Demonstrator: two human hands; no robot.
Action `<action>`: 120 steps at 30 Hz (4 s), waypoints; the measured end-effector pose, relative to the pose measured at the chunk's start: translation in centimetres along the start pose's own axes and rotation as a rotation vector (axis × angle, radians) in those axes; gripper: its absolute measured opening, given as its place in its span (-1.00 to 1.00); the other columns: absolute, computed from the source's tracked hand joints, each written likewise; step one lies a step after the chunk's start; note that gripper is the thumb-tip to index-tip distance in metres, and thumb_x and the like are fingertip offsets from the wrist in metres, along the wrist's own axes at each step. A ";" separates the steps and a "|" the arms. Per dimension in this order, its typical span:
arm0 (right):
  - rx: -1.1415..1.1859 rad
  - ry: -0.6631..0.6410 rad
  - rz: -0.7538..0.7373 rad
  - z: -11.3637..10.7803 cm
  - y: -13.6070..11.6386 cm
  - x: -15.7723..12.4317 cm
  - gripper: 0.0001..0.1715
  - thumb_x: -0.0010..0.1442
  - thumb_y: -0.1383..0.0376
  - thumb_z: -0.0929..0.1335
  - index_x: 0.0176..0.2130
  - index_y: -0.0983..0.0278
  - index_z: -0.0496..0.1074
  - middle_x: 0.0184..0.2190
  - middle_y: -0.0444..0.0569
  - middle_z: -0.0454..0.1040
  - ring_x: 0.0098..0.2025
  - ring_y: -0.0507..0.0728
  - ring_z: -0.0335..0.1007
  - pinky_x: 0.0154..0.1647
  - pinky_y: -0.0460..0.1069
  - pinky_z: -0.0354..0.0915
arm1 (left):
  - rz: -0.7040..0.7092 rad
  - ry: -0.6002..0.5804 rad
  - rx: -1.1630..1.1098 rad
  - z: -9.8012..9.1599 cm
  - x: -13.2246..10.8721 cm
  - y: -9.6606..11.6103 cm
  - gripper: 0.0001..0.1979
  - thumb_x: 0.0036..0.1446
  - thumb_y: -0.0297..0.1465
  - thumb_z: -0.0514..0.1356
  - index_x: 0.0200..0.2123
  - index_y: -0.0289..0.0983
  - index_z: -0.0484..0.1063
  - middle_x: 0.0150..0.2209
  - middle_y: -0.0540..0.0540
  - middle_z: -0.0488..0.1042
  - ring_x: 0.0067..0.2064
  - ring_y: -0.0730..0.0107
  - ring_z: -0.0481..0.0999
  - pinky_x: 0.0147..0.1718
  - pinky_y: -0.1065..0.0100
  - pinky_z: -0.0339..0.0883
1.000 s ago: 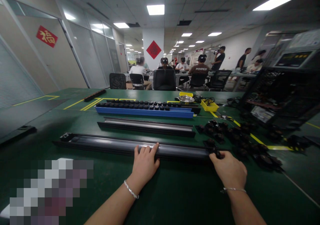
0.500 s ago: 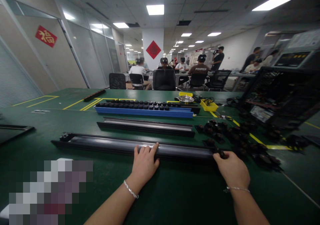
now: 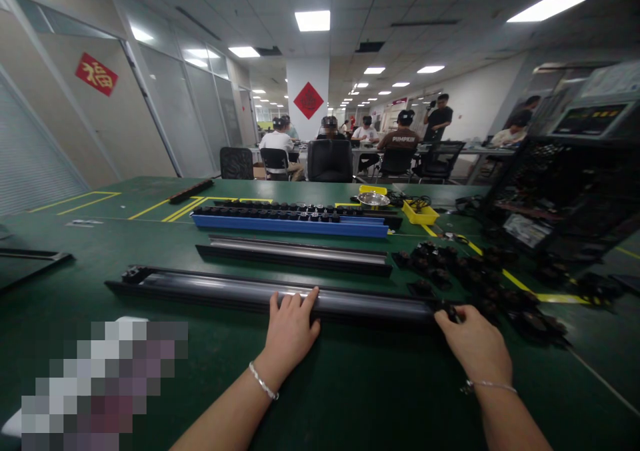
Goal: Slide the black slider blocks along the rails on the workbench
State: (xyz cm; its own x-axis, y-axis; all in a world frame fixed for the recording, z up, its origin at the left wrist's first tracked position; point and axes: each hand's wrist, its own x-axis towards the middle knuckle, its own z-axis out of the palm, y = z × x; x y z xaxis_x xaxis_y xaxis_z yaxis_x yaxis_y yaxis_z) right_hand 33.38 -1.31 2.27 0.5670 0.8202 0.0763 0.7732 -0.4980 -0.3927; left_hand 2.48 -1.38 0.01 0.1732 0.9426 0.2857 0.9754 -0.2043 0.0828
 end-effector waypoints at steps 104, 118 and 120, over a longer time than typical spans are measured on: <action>-0.036 0.087 0.115 -0.7 3.3 1.5 -0.31 0.05 -0.08 0.13 -0.07 0.31 0.42 0.03 0.18 0.32 -0.08 0.37 0.34 -0.15 0.20 0.31 | 0.001 0.013 -0.005 0.3 0.1 -0.1 -0.43 0.09 -0.28 0.10 0.20 -0.10 0.13 -0.18 -0.10 0.44 -0.06 0.16 0.35 0.12 -0.04 -0.13; -0.038 0.091 0.127 -0.6 3.7 1.8 -0.28 0.06 -0.07 0.12 -0.05 0.36 0.41 0.03 0.21 0.32 -0.07 0.38 0.33 -0.12 0.20 0.30 | 0.001 0.003 -0.014 0.2 0.1 -0.1 -0.44 0.10 -0.28 0.10 0.20 -0.10 0.13 -0.16 -0.10 0.45 -0.05 0.17 0.35 0.13 -0.04 -0.13; -0.037 0.092 0.136 -0.6 3.9 1.9 -0.28 0.05 -0.07 0.13 -0.05 0.35 0.41 0.03 0.21 0.32 -0.07 0.39 0.33 -0.12 0.20 0.29 | -0.006 0.000 -0.011 0.2 0.1 -0.1 -0.44 0.09 -0.29 0.10 0.19 -0.10 0.13 -0.16 -0.10 0.45 -0.04 0.16 0.35 0.13 -0.04 -0.13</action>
State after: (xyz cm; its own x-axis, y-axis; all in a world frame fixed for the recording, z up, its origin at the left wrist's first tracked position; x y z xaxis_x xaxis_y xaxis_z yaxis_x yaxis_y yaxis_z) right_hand 37.62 -1.86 1.45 0.6894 0.7161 0.1089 0.6965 -0.6140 -0.3714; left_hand 2.43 -1.24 -0.21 0.1671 0.9438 0.2851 0.9749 -0.2013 0.0952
